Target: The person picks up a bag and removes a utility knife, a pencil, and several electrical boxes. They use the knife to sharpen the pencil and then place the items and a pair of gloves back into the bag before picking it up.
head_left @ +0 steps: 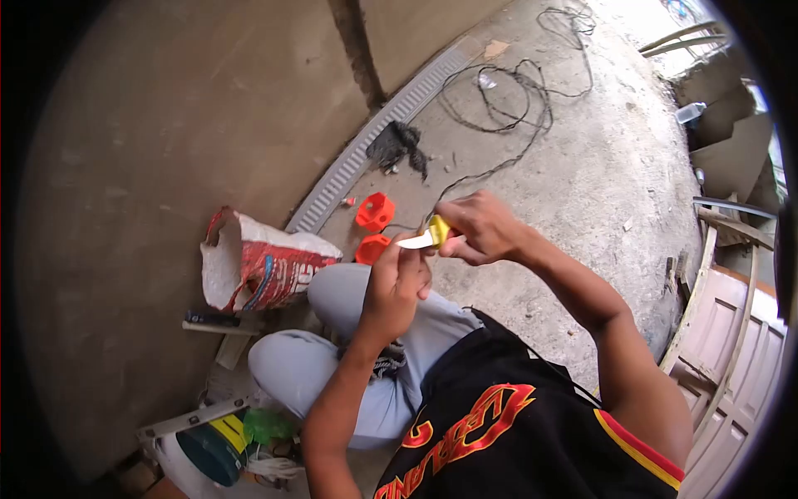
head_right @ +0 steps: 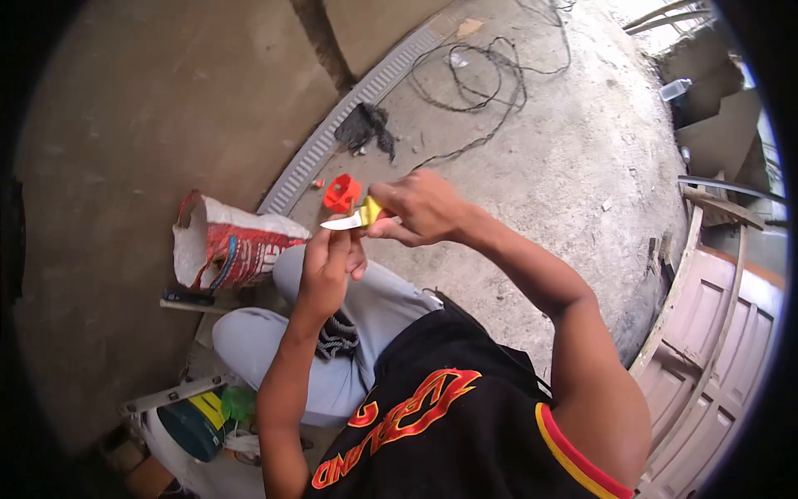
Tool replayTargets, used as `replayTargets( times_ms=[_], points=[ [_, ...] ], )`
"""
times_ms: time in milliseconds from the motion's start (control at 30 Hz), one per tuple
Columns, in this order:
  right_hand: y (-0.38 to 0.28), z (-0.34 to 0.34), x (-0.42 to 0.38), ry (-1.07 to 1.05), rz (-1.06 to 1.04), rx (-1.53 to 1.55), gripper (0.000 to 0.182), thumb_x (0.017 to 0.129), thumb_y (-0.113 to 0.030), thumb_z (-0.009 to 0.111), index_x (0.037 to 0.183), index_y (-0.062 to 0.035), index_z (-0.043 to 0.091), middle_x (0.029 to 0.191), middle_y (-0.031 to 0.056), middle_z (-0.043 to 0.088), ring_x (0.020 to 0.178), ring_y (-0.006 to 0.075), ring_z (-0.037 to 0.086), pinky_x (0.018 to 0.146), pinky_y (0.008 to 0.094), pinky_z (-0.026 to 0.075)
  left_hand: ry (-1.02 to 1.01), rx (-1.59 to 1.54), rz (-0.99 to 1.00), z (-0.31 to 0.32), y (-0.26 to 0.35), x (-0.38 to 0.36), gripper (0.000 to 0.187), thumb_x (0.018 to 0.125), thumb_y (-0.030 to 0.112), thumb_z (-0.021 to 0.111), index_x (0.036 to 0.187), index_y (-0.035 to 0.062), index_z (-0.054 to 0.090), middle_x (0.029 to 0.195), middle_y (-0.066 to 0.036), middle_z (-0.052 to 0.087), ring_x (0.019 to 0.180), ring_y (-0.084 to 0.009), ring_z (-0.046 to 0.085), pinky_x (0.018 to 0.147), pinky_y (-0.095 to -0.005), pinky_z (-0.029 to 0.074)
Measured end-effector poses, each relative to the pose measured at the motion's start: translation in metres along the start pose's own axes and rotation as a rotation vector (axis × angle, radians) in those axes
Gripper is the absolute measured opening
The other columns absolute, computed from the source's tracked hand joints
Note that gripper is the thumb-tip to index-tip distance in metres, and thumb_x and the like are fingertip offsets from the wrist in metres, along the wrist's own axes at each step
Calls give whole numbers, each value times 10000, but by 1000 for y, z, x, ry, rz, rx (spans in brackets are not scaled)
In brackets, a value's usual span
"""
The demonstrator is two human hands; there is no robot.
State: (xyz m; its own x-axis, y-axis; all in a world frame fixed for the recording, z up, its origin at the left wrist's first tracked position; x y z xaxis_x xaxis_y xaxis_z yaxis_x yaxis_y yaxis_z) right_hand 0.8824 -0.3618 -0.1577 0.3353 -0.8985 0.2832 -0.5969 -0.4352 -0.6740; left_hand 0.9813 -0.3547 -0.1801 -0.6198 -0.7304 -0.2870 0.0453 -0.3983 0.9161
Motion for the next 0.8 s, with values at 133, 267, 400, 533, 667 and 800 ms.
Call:
replayTargets(
  times_ms=[133, 267, 400, 533, 667, 800],
  points=[
    [13, 15, -1, -39, 130, -81, 425, 754, -514, 624, 903, -118, 583, 567, 104, 545, 542, 341, 560, 471, 417, 412, 179, 440, 215, -22, 4, -11, 269, 958, 220, 401, 821, 22, 522, 625, 16, 391, 548, -79, 346, 491, -273, 299],
    [11, 10, 2, 29, 76, -224, 478, 792, -538, 554, 915, -76, 544, 530, 130, 519, 501, 383, 524, 443, 477, 374, 212, 407, 103, -31, -8, 1, 303, 962, 263, 382, 871, 8, 517, 622, 43, 349, 544, -61, 314, 482, -234, 270],
    [137, -13, -4, 253, 579, -242, 465, 808, -516, 563, 825, -52, 529, 582, 146, 565, 548, 385, 560, 471, 457, 412, 136, 562, 6, -26, -8, -14, 324, 962, 316, 383, 846, 26, 473, 603, 37, 348, 521, -65, 336, 467, -229, 293],
    [95, -86, -20, 513, 415, -274, 403, 813, -472, 585, 789, -71, 554, 630, 180, 569, 579, 392, 555, 518, 454, 422, 167, 359, 36, -25, -16, -15, 310, 958, 322, 390, 900, 33, 487, 683, 4, 432, 561, -59, 371, 474, -212, 316],
    [62, -23, -5, 190, 362, 29, 249, 826, -295, 591, 824, -48, 563, 613, 158, 543, 574, 349, 562, 538, 414, 422, 188, 517, 133, -41, 2, 1, 244, 947, 218, 404, 985, 0, 508, 776, -75, 515, 672, -147, 479, 660, -294, 414],
    [12, 10, 22, 111, 84, 118, 445, 857, -462, 488, 753, -31, 453, 515, 145, 432, 475, 360, 473, 476, 427, 359, 258, 442, 152, -56, 13, -7, 245, 963, 233, 398, 953, 17, 513, 632, -8, 433, 551, -81, 404, 517, -255, 352]
  ],
)
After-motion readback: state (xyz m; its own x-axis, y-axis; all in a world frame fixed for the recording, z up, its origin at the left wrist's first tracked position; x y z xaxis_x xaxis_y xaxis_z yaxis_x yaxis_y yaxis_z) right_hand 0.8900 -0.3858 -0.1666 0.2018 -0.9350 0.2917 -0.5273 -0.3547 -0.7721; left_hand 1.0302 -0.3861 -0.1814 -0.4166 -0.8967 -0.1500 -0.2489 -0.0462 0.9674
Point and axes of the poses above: each hand's wrist, its own x-axis towards the middle knuckle, its own z-axis out of the palm, y = z × x, the point moved 10 cm from there along x, towards the middle knuckle
